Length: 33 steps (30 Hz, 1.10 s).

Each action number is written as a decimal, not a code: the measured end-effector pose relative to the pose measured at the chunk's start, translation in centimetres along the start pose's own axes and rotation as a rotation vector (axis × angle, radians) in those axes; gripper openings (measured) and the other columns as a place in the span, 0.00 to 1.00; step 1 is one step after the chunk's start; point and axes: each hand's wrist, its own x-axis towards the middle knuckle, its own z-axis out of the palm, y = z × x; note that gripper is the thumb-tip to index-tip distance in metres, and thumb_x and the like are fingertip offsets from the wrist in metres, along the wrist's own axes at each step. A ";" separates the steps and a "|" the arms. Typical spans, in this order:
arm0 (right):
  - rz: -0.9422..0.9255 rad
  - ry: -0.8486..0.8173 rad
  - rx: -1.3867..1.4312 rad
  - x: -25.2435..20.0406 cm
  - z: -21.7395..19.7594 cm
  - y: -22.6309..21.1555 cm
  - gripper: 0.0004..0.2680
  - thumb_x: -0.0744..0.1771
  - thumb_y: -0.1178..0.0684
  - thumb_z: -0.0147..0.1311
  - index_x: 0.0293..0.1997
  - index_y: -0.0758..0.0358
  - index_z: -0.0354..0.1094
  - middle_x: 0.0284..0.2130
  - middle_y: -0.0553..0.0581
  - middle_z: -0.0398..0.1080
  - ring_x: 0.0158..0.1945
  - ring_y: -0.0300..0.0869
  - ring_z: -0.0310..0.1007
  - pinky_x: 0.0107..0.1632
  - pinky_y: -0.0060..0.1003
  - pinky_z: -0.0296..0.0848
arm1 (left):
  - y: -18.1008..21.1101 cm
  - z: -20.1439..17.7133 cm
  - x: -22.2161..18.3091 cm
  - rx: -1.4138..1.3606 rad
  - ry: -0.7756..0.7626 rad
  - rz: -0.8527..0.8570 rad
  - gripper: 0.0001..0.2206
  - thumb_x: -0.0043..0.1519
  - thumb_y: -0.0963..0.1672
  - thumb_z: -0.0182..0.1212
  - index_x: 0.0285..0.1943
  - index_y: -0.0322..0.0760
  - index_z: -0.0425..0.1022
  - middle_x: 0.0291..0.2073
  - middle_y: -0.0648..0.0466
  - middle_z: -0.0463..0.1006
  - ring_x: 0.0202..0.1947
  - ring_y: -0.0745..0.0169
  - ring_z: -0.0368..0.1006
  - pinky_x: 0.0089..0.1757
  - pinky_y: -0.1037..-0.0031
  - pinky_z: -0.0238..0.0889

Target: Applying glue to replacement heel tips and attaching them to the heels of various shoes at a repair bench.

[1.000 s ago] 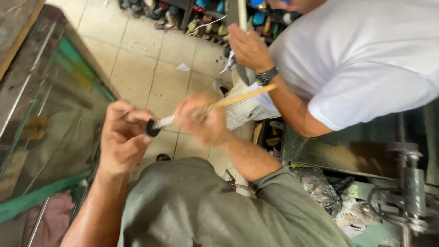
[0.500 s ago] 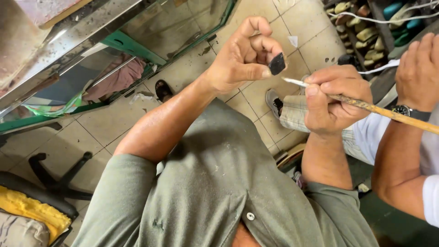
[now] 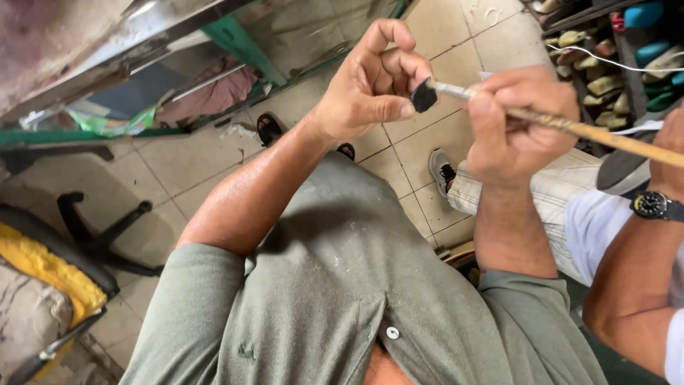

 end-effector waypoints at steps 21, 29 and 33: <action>0.113 -0.164 0.059 2.9 21.8 -9.3 0.07 0.68 0.64 0.57 0.41 0.62 0.60 0.32 0.63 0.70 0.35 0.46 0.73 0.39 0.33 0.73 | 18.4 -6.2 -11.2 0.143 0.034 0.086 0.23 0.62 0.37 0.69 0.54 0.45 0.56 0.42 0.47 0.75 0.40 0.61 0.72 0.42 0.74 0.68; 0.035 -0.113 0.086 3.9 31.2 -8.9 0.06 0.70 0.67 0.53 0.43 0.61 0.60 0.31 0.60 0.67 0.28 0.45 0.70 0.29 0.33 0.74 | 25.8 -10.5 -16.6 0.108 0.043 0.101 0.24 0.62 0.37 0.70 0.56 0.45 0.56 0.45 0.49 0.76 0.42 0.61 0.73 0.44 0.74 0.69; 0.053 -0.170 0.126 3.4 33.4 -8.6 0.08 0.70 0.69 0.51 0.42 0.59 0.61 0.32 0.58 0.67 0.30 0.43 0.69 0.31 0.31 0.76 | 27.7 -11.3 -18.4 0.069 0.064 0.094 0.24 0.63 0.37 0.71 0.57 0.44 0.57 0.46 0.50 0.77 0.43 0.63 0.75 0.44 0.75 0.71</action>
